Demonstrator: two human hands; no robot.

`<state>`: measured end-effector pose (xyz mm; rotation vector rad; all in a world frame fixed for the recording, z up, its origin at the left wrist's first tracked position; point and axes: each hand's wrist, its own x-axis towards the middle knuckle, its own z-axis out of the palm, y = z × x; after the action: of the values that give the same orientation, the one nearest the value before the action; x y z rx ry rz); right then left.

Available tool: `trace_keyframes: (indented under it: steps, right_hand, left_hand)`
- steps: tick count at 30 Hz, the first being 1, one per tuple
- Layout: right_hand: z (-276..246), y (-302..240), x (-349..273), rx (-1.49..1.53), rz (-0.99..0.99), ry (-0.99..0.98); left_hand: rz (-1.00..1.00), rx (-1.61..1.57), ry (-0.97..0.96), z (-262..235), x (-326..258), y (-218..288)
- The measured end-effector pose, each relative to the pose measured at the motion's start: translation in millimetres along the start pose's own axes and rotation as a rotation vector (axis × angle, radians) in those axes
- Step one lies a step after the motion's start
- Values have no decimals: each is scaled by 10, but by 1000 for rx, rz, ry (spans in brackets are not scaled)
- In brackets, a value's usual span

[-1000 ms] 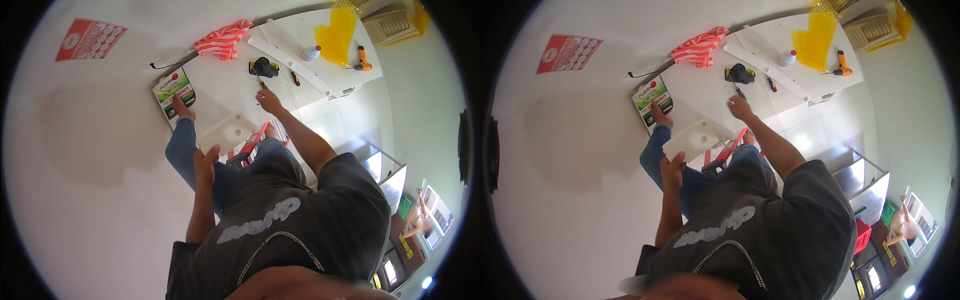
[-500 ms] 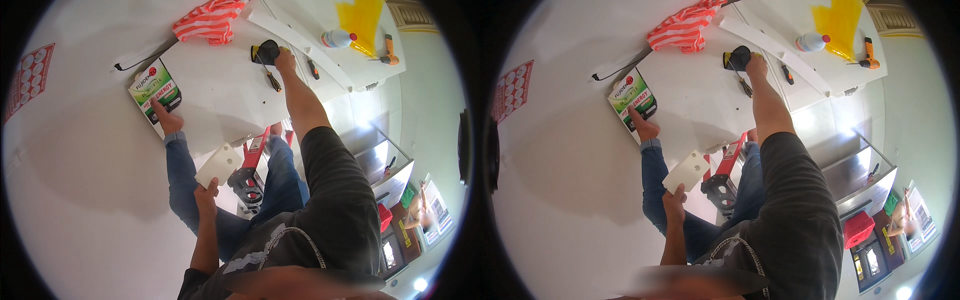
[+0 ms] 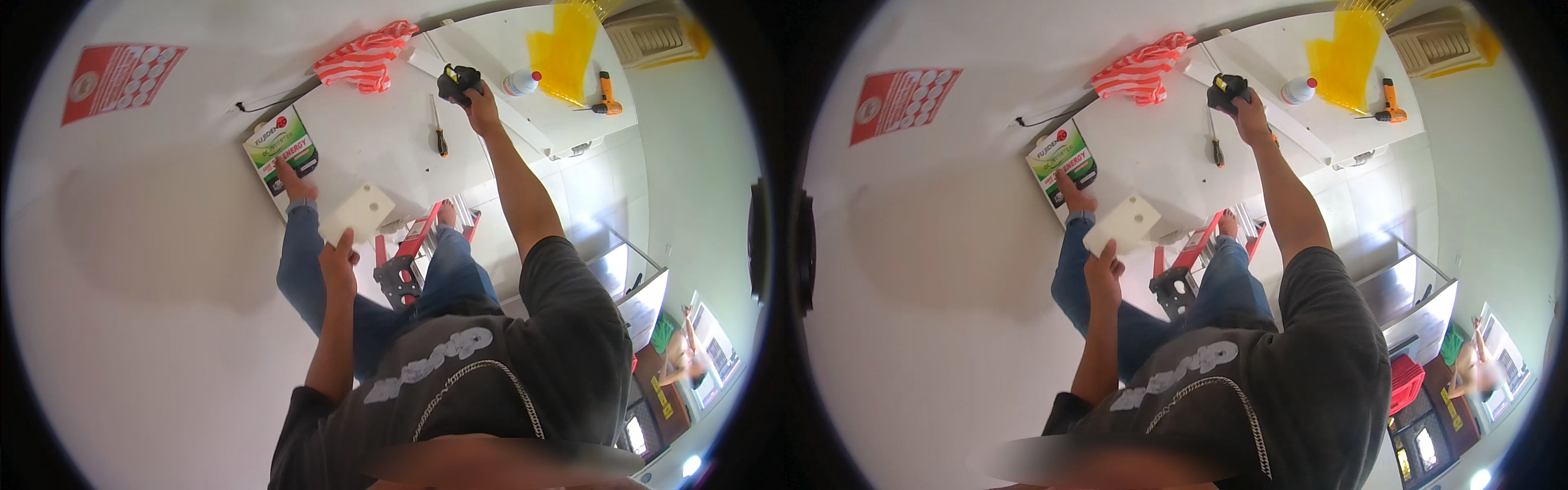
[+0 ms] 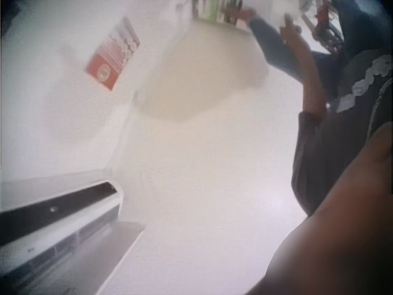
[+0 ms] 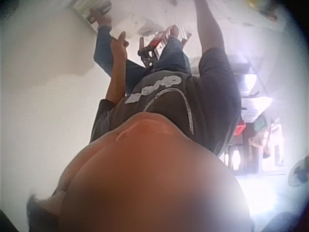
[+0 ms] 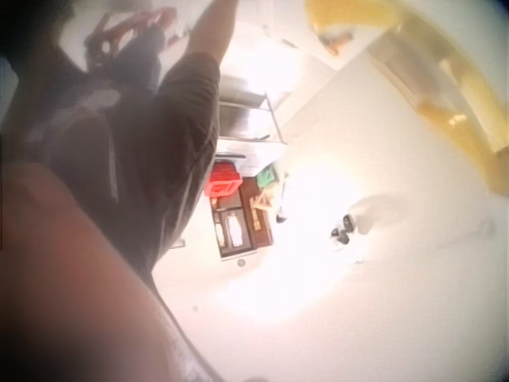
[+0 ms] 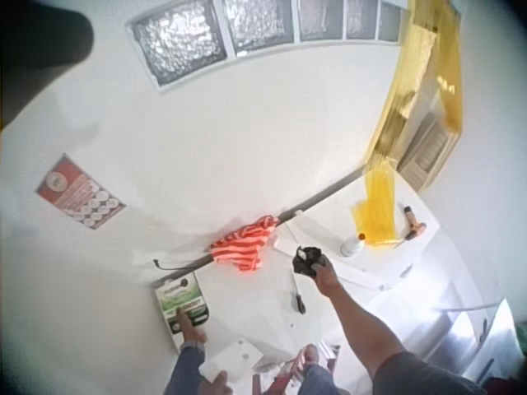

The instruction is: The person removes the front panel of a wall-mounted air conditioner, wipes it with a cloth, and uses a screwdriver to adjust internal components. They then reattach the panel and secure it with screws.

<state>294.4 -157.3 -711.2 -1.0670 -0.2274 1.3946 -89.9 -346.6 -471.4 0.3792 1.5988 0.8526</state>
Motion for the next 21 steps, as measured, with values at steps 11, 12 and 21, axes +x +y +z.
trace_keyframes:
  steps: [11, 12, 21]
  right_hand:
    - [1892, -797, -2930, -911, -319, -589]
    - [1975, -861, -2966, -1041, -569, -507]
    - [1611, -1889, -2742, 367, 148, -350]
  left_hand:
    - [294, -49, -161, 759, -588, 566]
    - [330, -138, -212, 788, -649, 616]
    - [474, -363, -516, 570, -1289, 1287]
